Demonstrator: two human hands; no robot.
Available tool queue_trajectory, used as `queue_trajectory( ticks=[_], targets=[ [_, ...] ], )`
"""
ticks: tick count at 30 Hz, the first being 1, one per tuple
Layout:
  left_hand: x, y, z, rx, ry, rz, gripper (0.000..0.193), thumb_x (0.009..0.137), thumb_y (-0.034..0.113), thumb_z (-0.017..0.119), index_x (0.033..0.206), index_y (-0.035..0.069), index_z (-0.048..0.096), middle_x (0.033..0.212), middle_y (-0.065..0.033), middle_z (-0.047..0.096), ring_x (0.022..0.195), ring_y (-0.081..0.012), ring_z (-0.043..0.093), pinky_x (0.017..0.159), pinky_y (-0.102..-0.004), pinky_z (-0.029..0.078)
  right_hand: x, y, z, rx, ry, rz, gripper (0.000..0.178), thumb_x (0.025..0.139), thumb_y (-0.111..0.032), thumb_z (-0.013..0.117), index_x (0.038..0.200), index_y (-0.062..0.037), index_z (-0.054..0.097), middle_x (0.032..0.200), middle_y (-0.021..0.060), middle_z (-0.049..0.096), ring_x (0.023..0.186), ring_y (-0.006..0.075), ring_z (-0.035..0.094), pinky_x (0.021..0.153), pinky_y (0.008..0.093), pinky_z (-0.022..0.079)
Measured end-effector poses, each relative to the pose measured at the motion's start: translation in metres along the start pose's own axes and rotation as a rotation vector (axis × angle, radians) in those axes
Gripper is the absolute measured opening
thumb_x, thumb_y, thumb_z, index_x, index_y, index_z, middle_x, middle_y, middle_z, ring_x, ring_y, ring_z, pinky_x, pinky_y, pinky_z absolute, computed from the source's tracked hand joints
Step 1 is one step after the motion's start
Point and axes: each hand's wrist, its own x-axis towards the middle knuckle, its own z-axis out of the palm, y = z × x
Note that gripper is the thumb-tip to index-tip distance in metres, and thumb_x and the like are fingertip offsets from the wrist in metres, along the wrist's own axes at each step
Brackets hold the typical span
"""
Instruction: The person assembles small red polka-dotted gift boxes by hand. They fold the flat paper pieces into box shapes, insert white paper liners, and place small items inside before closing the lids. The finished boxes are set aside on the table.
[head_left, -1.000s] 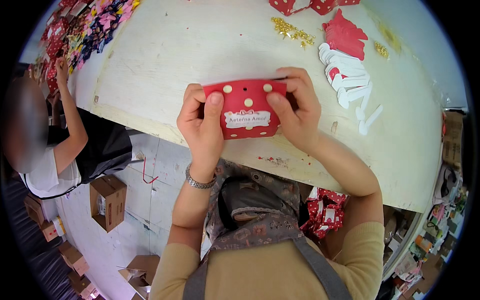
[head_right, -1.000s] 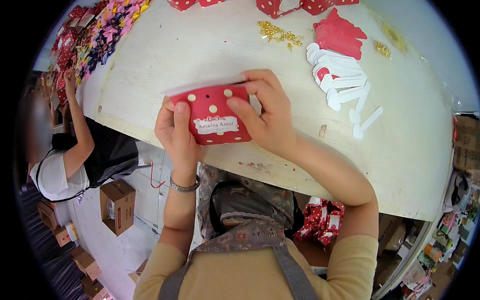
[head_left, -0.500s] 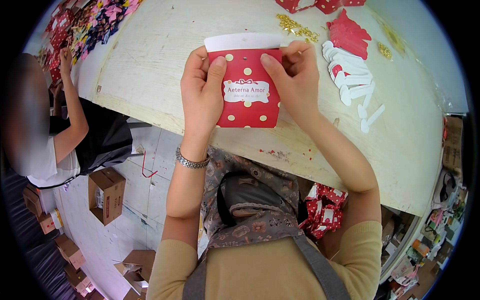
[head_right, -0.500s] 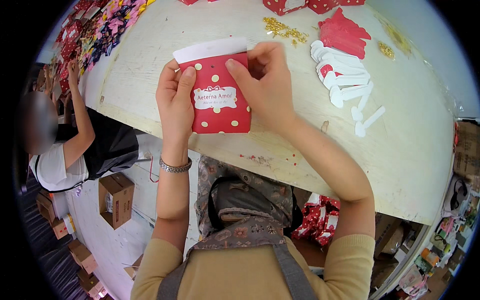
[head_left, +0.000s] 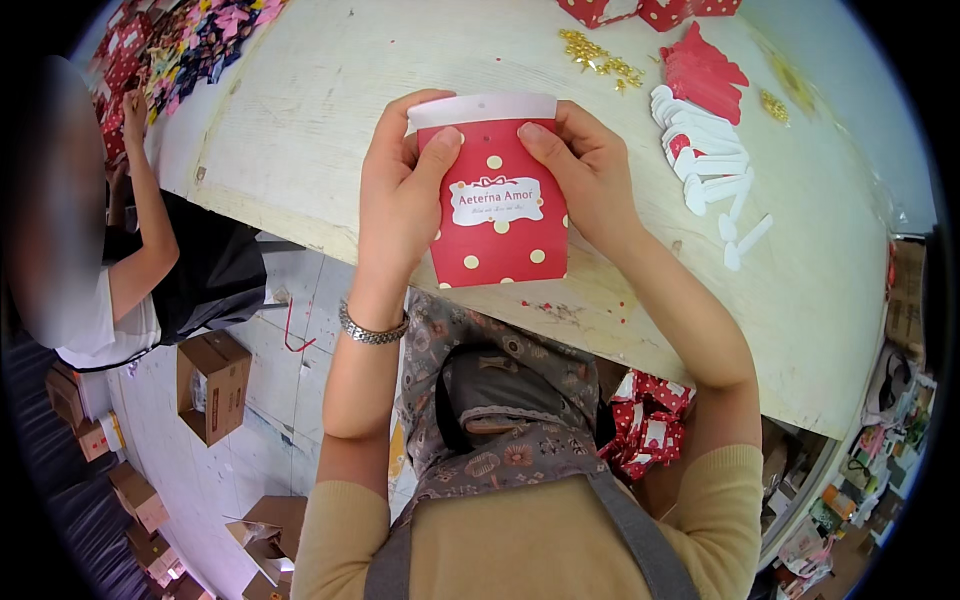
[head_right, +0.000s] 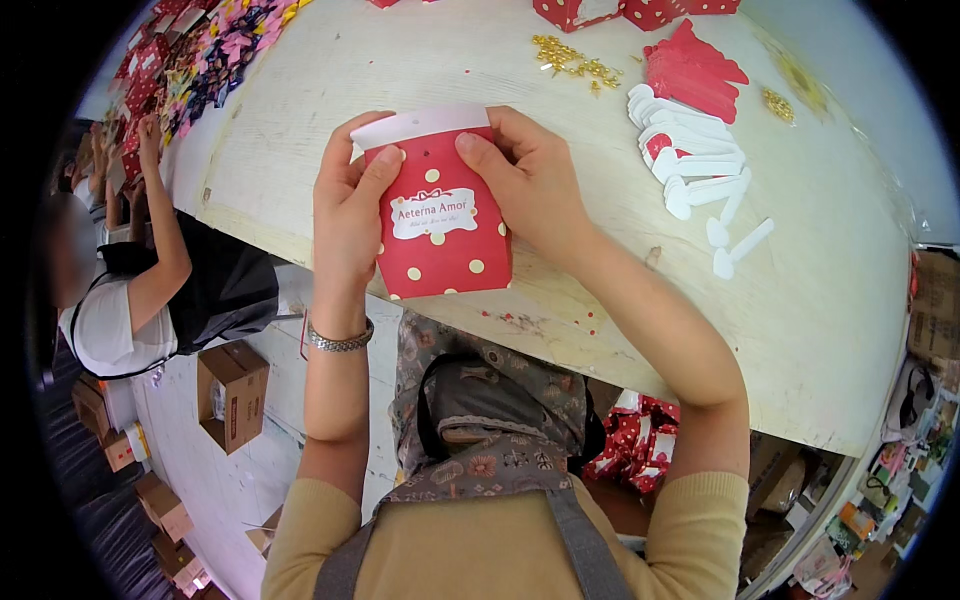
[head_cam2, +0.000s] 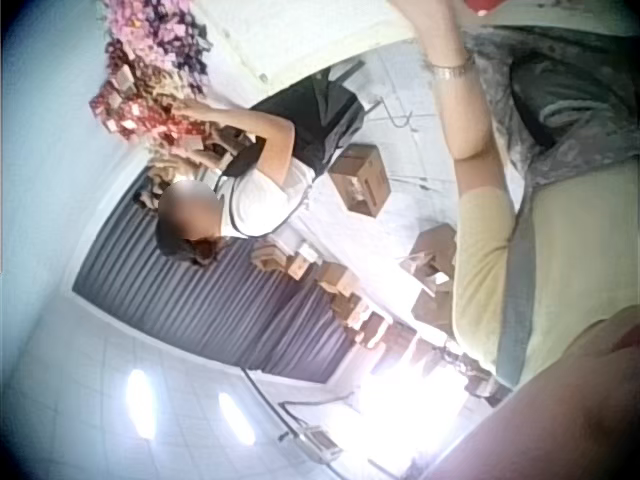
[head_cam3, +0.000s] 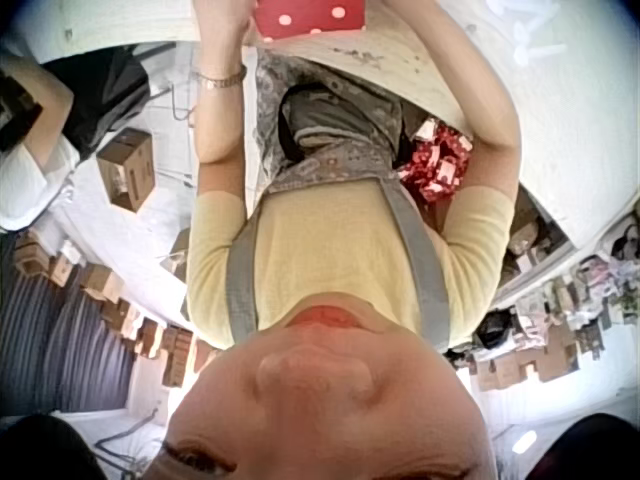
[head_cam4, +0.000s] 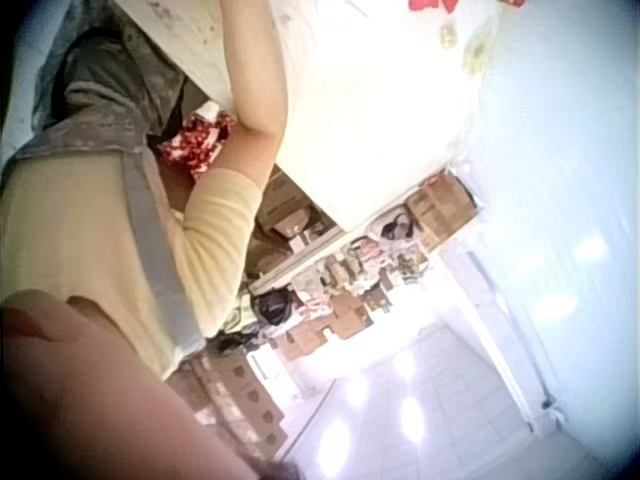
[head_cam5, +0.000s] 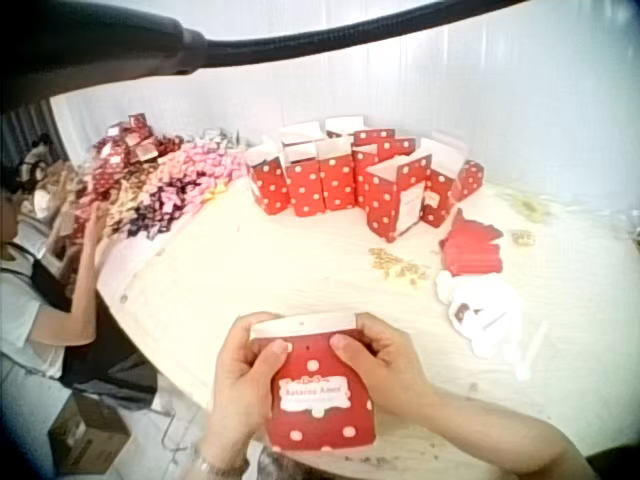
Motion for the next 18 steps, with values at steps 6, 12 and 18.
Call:
queue_trajectory(
  ticks=[6, 12, 18],
  targets=[
    [-0.007, -0.01, -0.002, 0.05, -0.005, 0.239, 0.015, 0.092, 0.0, 0.049, 0.104, 0.002, 0.056, 0.087, -0.0056, 0.063, 0.075, -0.0062, 0.057, 0.067, -0.0193, 0.046, 0.0, -0.014, 0.005, 0.148, -0.023, 0.047, 0.012, 0.09, -0.006, 0.05, 0.095, -0.0011, 0.059, 0.091, 0.0048, 0.062, 0.079, 0.008, 0.058, 0.067, 0.0223, 0.048],
    [-0.007, -0.008, -0.003, 0.081, -0.019, 0.344, 0.01, 0.09, -0.001, 0.049, 0.092, 0.0, 0.059, 0.092, -0.0043, 0.063, 0.08, -0.0059, 0.056, 0.071, -0.0196, 0.046, -0.006, -0.004, -0.003, -0.097, -0.089, -0.336, 0.018, 0.085, 0.005, 0.047, 0.088, -0.0026, 0.063, 0.089, 0.006, 0.062, 0.08, 0.013, 0.059, 0.07, 0.0246, 0.048],
    [-0.017, 0.002, 0.008, -0.019, 0.067, 0.038, 0.015, 0.091, 0.014, 0.058, 0.089, -0.001, 0.06, 0.08, -0.0037, 0.063, 0.071, -0.0056, 0.053, 0.066, -0.0203, 0.045, -0.006, 0.003, -0.011, -0.184, -0.12, -0.478, 0.021, 0.082, 0.009, 0.047, 0.085, -0.0028, 0.063, 0.09, 0.009, 0.063, 0.081, 0.0175, 0.06, 0.07, 0.0261, 0.048]
  ],
)
